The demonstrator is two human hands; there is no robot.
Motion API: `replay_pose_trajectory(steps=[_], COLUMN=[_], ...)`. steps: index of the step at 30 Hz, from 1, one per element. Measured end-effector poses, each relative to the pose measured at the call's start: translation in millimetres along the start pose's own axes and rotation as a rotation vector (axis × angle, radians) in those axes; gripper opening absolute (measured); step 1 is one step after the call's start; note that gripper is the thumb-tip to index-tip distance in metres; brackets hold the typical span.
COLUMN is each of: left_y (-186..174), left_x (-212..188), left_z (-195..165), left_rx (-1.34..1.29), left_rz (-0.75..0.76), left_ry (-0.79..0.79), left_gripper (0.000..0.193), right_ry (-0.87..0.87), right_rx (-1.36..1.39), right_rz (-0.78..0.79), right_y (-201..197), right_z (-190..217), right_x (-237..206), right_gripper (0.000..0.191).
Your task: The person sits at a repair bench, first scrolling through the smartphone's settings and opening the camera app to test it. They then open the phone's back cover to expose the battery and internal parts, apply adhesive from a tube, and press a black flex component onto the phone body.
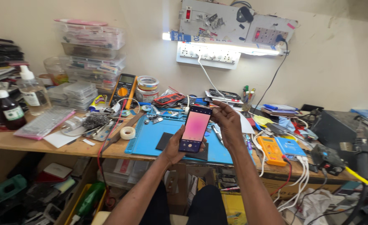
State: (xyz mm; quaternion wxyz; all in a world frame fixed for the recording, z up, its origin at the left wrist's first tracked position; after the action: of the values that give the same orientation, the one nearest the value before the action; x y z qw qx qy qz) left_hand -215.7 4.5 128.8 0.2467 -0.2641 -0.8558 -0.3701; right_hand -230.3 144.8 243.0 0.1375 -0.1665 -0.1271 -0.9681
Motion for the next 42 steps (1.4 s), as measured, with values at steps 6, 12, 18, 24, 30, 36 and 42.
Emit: replay_pose_trajectory(steps=[6,12,18,24,30,36,42], left_y=[11.0,9.4,8.4,9.3,10.9,10.6,9.8], left_x=[-2.3,-2.5,-2.3,-3.0,-3.1,-3.2,-2.3], left_z=[-11.8,-12.7,-11.1,-11.9,-12.3,-11.8,-11.7], left_rx=[-0.093,-0.093,-0.086,-0.089,-0.089,-0.082,-0.069], left_rz=[0.007,0.012,0.016,0.003,0.007,0.007,0.002], left_ry=[0.03,0.047,0.046,0.042,0.038,0.036,0.04], left_gripper=[0.072,0.076,0.077,0.076,0.075,0.075,0.076], right_ry=[0.104,0.149,0.134,0.166,0.168,0.167,0.179], right_rx=[0.092,0.111,0.105,0.108,0.114,0.14,0.13], right_rz=[0.052,0.058,0.045,0.052,0.064,0.077,0.06], right_y=[9.9,10.8,10.0,13.4,14.4,13.8,15.6], right_z=[-1.7,-3.5,-2.9,-5.3,-5.9,-6.6,-5.9], right_x=[6.9,6.0,5.1,2.8,2.1,1.6,0.5], right_gripper=[0.036,0.042,0.043,0.042,0.04,0.038,0.038])
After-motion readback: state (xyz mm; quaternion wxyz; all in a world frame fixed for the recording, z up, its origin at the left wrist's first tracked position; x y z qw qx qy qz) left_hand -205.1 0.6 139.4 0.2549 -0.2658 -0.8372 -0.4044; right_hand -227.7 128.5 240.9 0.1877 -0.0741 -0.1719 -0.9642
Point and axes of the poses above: each hand's wrist, its own x-axis towards the middle knuckle, its own y-axis out of the palm, z = x × y, the point moved 9 cm from there along x, towards the middle knuckle, and after that the axes turned 14 degrees about y, right-handed, at the moved point
